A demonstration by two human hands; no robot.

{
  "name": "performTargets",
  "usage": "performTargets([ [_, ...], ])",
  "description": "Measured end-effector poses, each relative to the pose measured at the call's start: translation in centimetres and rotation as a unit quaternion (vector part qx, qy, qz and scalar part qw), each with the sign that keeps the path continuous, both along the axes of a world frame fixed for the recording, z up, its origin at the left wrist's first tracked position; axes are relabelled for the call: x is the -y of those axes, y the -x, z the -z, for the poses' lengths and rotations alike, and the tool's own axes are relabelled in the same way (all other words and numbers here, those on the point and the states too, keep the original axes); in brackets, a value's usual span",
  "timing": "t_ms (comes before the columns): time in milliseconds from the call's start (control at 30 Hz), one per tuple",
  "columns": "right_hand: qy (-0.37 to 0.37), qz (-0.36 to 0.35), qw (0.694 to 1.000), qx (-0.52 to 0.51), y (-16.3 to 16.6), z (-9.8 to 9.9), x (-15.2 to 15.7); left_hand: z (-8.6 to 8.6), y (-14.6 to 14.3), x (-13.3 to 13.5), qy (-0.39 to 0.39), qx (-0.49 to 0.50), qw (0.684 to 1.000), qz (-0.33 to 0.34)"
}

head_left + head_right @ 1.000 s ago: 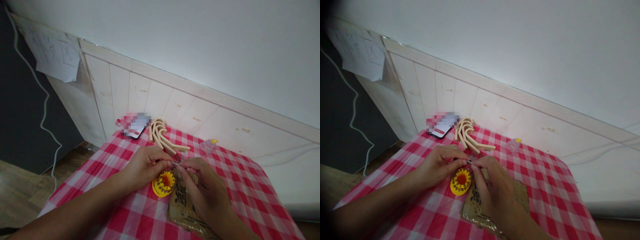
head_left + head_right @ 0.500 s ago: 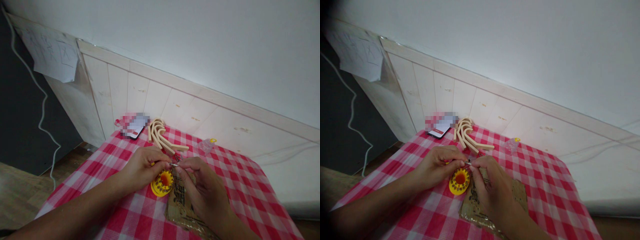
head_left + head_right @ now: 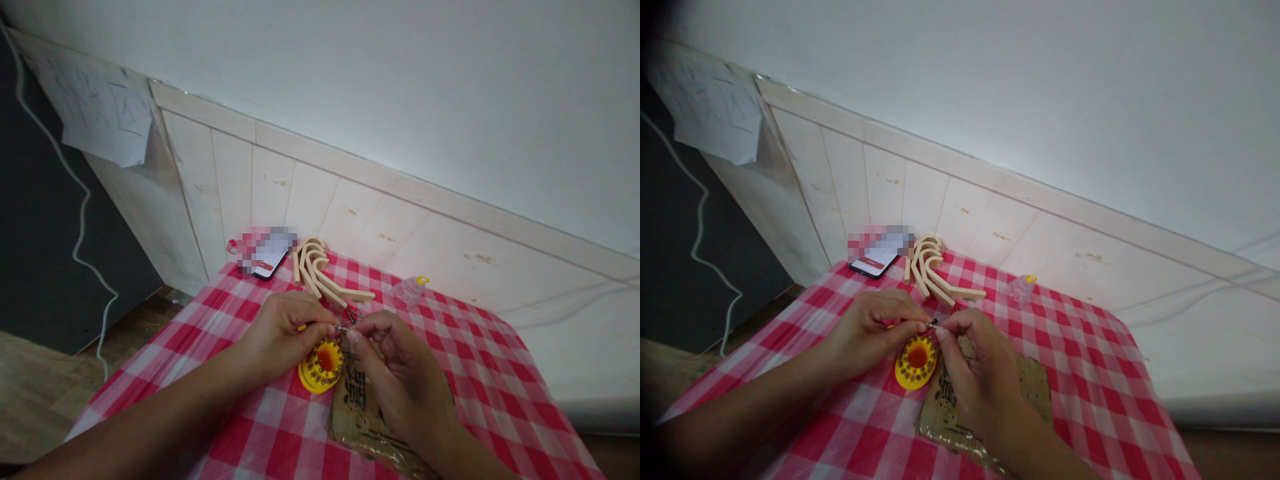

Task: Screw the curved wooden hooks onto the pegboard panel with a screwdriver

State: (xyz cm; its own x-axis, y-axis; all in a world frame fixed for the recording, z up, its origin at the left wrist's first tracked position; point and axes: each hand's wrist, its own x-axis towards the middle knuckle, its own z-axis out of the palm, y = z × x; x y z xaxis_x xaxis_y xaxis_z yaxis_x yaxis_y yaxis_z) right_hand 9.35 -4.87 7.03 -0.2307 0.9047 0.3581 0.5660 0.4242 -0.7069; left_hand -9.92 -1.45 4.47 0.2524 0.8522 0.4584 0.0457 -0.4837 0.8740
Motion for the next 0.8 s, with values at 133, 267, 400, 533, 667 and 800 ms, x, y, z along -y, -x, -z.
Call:
performTargets([
  [133,-0.013,-0.002,1.0,-0.028,0.0,0.5,-0.2,0.1,0.1,0.0,0.003,-0.011,1.0,0.003],
  [267,-0.079,-0.016,0.996,0.024,-0.3,0.2,-0.2,0.2,0.1,-0.1,0.003,-0.018,1.0,0.015],
  [400,-0.102,-0.037,0.992,0.069,-0.4,-0.5,0.0,0.3,0.2,-0.2,-0.013,-0.021,1.0,0.017],
  [533,-0.021,-0.024,0.999,0.023,-0.1,-0.5,0.1,0.4,0.2,-0.2,-0.03,-0.033,0.999,0.002],
  [667,0.096,-0.028,0.987,-0.127,0.2,-0.3,-0.4,0.4,0.2,0.0,-0.061,-0.041,0.997,-0.006],
  [800,0.194,-0.017,0.952,-0.238,0.1,0.1,-1.2,0.2,0.3,0.0,-0.086,-0.019,0.996,-0.022],
])
